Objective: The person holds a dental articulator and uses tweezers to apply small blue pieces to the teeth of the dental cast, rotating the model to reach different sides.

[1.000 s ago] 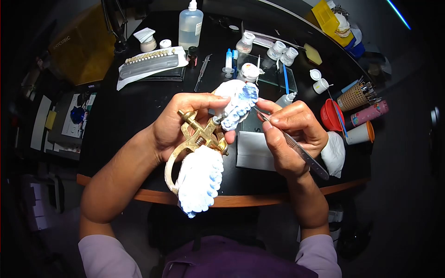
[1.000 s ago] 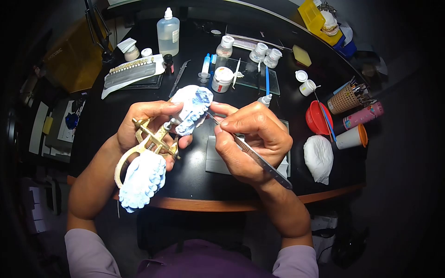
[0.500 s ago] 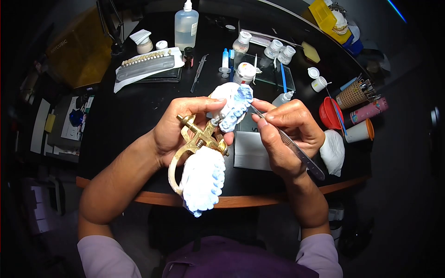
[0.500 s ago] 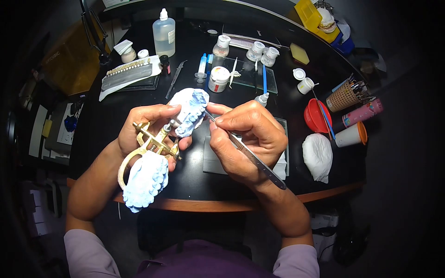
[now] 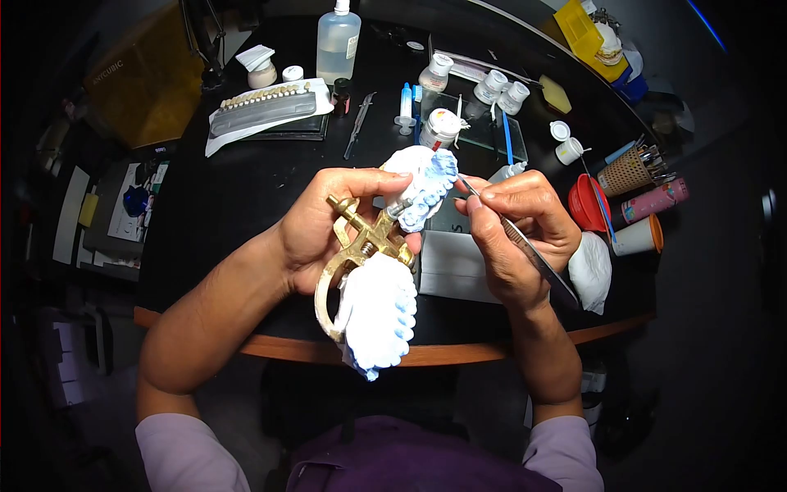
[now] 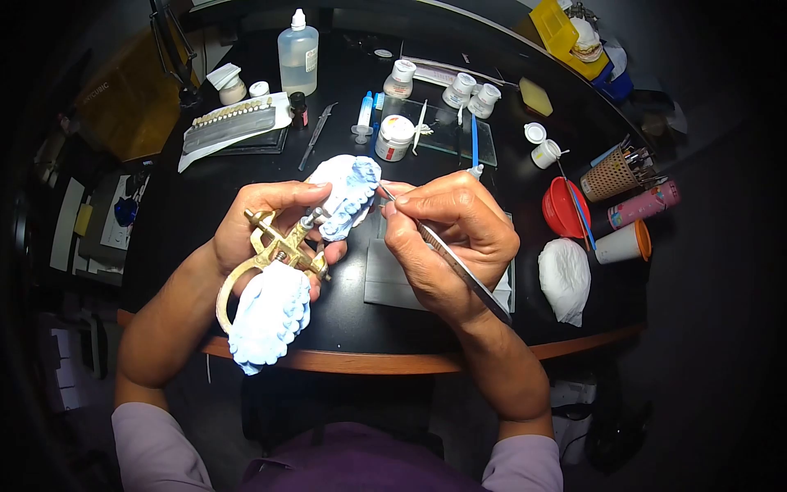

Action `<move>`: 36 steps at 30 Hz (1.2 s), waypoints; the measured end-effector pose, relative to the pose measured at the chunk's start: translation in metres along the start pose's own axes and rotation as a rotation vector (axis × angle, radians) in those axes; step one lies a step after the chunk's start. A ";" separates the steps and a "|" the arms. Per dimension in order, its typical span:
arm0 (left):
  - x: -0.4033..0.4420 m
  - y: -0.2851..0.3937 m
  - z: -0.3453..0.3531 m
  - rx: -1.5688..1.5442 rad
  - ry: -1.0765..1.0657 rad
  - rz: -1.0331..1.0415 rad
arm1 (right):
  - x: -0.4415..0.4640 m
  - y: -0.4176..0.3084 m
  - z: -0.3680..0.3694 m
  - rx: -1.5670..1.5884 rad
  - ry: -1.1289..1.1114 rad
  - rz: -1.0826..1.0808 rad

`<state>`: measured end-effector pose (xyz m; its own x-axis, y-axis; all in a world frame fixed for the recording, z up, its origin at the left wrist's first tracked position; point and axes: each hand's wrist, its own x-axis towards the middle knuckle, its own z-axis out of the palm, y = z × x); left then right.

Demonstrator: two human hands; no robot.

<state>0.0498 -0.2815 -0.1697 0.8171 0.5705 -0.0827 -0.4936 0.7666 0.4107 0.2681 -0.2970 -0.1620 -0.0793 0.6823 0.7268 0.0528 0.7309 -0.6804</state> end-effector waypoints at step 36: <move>0.000 -0.004 0.002 -0.056 0.037 0.007 | 0.003 0.007 -0.009 0.014 -0.054 -0.027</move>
<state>0.0522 -0.2854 -0.1694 0.8026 0.5854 -0.1144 -0.5159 0.7776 0.3596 0.2776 -0.2894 -0.1640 -0.1343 0.6603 0.7389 0.0358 0.7484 -0.6623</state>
